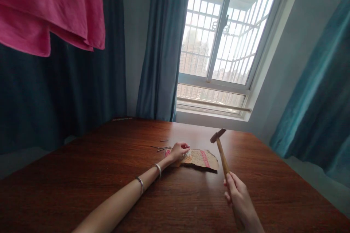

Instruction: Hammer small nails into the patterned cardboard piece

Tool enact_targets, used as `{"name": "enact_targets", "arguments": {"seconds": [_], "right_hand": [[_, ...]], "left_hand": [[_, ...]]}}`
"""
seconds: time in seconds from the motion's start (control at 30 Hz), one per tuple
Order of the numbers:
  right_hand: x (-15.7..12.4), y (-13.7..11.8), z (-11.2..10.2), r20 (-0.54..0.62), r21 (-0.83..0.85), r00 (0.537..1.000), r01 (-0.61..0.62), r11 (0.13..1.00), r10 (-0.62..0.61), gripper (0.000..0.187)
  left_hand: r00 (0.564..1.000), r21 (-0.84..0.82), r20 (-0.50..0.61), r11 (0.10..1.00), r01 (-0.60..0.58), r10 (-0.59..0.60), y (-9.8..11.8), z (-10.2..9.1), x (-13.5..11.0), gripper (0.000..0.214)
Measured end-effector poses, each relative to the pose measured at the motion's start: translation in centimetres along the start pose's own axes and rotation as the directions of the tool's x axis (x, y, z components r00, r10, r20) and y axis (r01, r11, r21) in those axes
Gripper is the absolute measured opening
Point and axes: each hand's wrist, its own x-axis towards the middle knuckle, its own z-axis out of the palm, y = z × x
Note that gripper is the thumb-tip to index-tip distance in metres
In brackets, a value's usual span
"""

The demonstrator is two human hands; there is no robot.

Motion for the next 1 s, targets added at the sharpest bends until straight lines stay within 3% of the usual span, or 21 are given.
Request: {"name": "enact_targets", "arguments": {"seconds": [0.1,0.2,0.43,1.0], "right_hand": [[-0.6,-2.0,1.3,0.167,0.146,0.986,-0.008,0.989,-0.016,0.042],[-0.9,-2.9,2.3,0.22,0.16,0.975,-0.019,0.987,-0.017,0.055],[-1.1,-3.5,4.3,0.236,0.15,0.972,-0.02,0.988,-0.016,0.056],[-1.3,-3.6,4.7,0.24,0.098,0.971,-0.014,0.995,-0.01,0.059]], "left_hand": [[1.0,-0.017,-0.009,1.0,-0.017,0.017,-0.3,0.1,0.1,0.025],[0.999,-0.025,-0.019,0.999,-0.034,0.034,-0.6,0.2,0.1,0.025],[1.0,-0.014,-0.006,1.0,-0.014,0.014,-0.7,0.2,0.2,0.028],[1.0,0.093,-0.001,0.995,-0.022,0.023,-1.1,0.3,0.3,0.027]]}}
